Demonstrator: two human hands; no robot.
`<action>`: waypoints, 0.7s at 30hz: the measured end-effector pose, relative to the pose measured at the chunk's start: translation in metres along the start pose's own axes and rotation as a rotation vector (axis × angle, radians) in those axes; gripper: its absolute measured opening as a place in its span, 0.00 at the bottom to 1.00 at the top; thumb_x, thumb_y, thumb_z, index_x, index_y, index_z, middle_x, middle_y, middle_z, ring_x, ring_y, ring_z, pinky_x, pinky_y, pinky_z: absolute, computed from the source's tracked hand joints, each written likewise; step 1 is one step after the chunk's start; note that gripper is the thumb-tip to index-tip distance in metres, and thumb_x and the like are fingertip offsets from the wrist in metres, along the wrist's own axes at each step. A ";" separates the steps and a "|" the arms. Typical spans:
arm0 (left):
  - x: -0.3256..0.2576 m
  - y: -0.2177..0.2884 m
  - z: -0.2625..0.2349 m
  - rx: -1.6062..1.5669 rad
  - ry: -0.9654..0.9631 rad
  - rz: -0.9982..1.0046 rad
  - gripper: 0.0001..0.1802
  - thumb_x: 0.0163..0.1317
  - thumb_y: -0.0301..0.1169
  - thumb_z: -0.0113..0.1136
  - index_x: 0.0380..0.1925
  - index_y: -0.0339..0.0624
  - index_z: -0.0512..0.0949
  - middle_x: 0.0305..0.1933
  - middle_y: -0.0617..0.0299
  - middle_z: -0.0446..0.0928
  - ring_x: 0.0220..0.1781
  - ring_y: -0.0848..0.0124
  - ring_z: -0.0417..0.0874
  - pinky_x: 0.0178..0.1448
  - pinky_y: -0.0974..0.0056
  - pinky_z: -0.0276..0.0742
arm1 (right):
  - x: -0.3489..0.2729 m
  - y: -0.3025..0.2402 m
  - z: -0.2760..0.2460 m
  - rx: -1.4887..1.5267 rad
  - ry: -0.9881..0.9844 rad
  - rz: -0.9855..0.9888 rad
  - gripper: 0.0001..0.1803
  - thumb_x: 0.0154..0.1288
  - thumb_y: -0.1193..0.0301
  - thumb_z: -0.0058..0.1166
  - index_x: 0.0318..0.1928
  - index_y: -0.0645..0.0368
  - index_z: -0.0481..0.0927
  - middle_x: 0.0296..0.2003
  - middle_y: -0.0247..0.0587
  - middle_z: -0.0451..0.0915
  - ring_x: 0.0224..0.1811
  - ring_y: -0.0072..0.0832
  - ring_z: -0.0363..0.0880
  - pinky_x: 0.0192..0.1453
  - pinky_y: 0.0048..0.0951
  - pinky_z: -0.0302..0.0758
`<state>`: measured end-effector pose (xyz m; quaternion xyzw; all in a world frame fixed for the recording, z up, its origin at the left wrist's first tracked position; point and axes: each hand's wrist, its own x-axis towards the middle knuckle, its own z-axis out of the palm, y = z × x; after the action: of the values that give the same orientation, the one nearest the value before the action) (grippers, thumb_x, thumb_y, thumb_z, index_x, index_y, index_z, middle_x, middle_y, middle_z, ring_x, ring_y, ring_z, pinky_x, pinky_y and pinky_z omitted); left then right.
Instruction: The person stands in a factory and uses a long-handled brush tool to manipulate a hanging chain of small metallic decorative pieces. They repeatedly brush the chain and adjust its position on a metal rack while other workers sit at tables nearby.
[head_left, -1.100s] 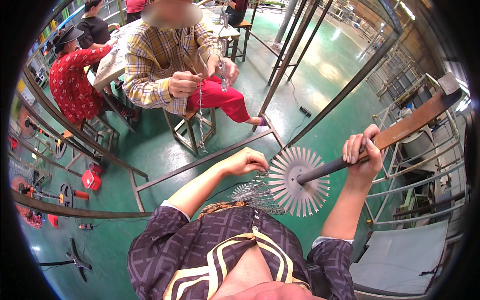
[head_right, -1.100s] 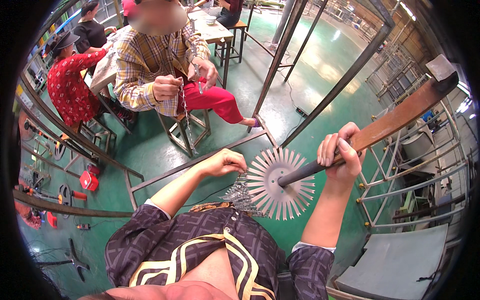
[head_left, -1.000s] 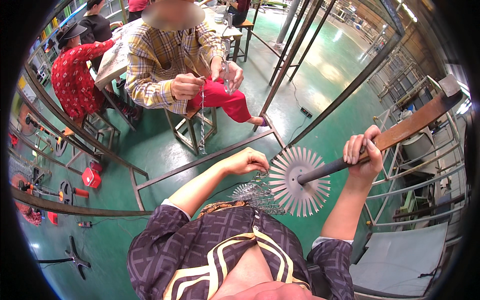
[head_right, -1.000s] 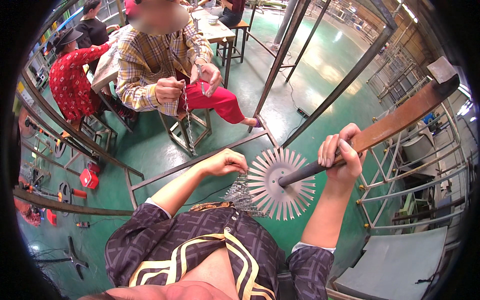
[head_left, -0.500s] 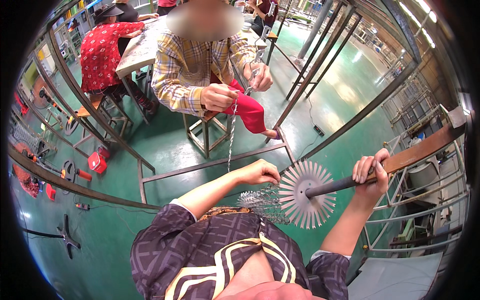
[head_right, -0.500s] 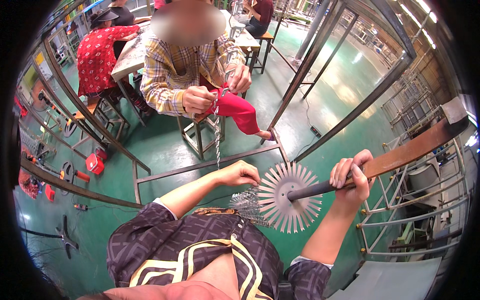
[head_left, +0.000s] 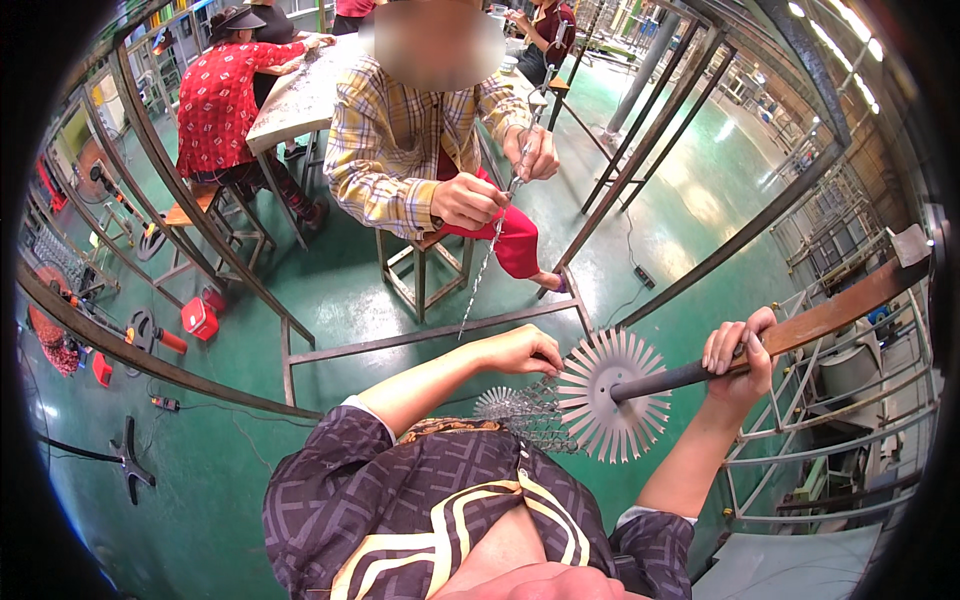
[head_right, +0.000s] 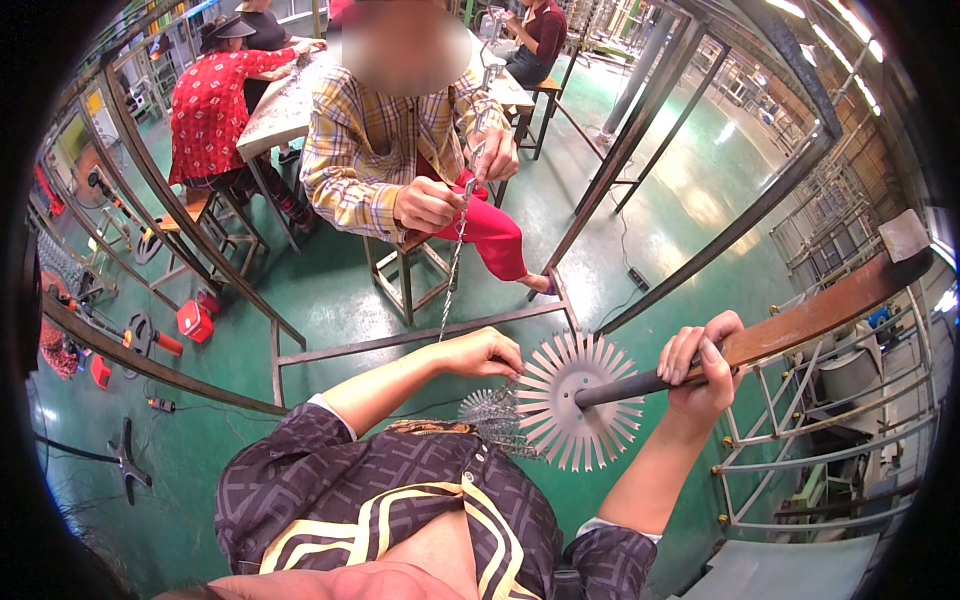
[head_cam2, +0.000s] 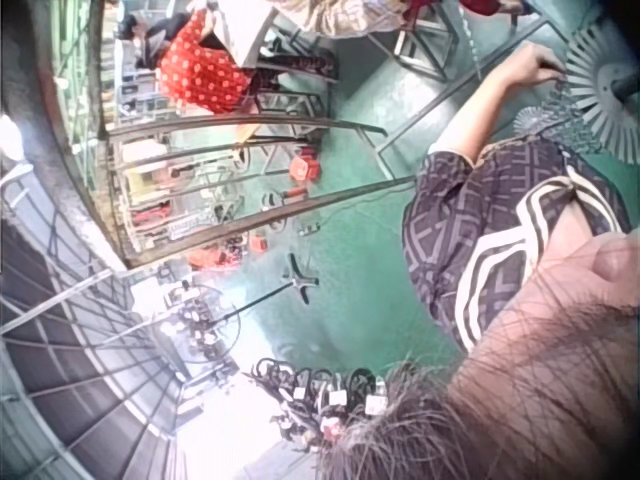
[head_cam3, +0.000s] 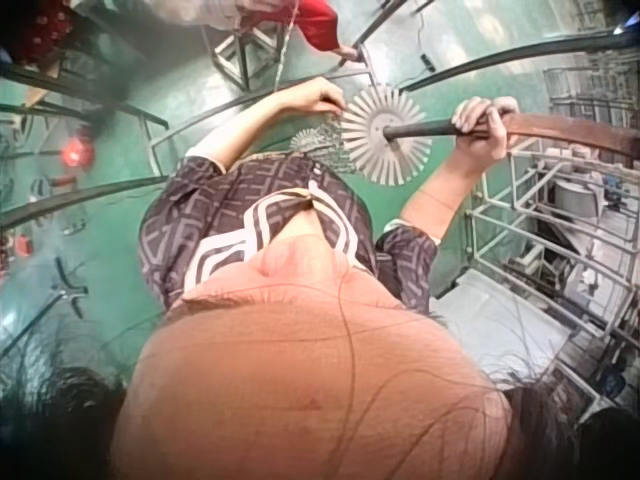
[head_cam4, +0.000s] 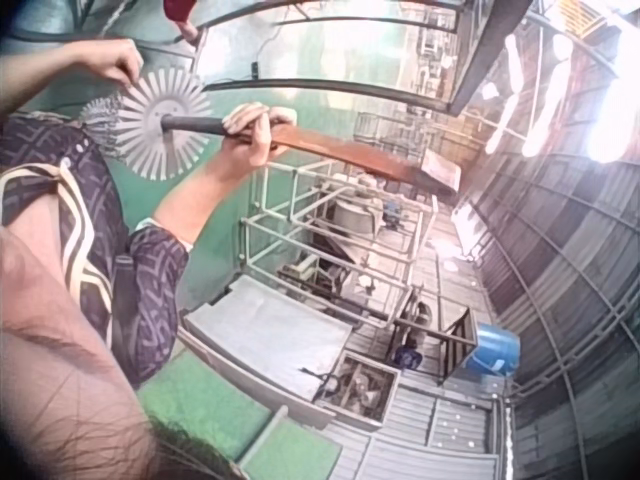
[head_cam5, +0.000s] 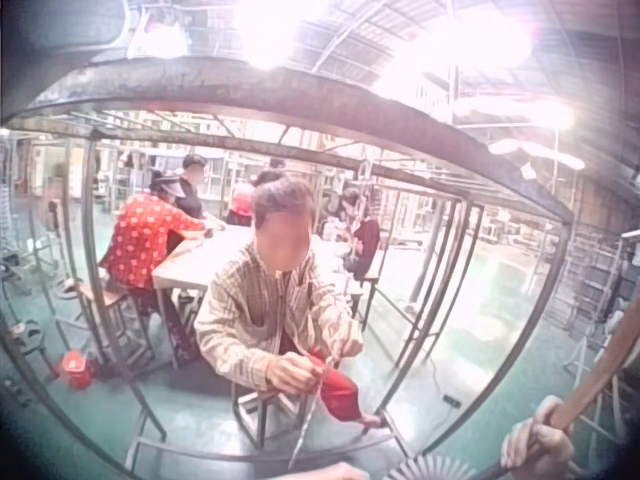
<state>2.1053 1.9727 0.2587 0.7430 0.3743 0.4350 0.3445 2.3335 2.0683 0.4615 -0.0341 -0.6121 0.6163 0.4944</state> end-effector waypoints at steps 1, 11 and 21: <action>0.001 0.002 -0.003 0.015 -0.016 -0.001 0.08 0.53 0.26 0.62 0.34 0.35 0.80 0.30 0.56 0.79 0.33 0.64 0.80 0.39 0.64 0.74 | 0.000 0.000 0.000 -0.002 0.004 0.001 0.10 0.54 0.71 0.45 0.27 0.58 0.58 0.08 0.37 0.62 0.08 0.22 0.59 0.14 0.22 0.65; 0.037 0.062 -0.190 0.311 1.125 -0.010 0.10 0.58 0.24 0.59 0.40 0.32 0.77 0.32 0.61 0.80 0.34 0.79 0.78 0.39 0.72 0.73 | 0.001 -0.003 0.004 -0.030 0.024 -0.013 0.10 0.54 0.71 0.46 0.27 0.58 0.58 0.08 0.37 0.62 0.08 0.22 0.59 0.14 0.22 0.64; 0.042 0.070 -0.207 0.028 1.080 0.090 0.05 0.56 0.25 0.62 0.30 0.33 0.80 0.27 0.66 0.79 0.28 0.83 0.75 0.32 0.77 0.70 | -0.001 -0.002 0.003 -0.045 0.047 -0.013 0.09 0.54 0.71 0.45 0.27 0.58 0.59 0.08 0.37 0.62 0.08 0.22 0.59 0.14 0.22 0.64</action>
<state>1.9508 2.0138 0.4130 0.4332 0.4718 0.7643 0.0742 2.3329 2.0651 0.4633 -0.0561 -0.6143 0.5981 0.5117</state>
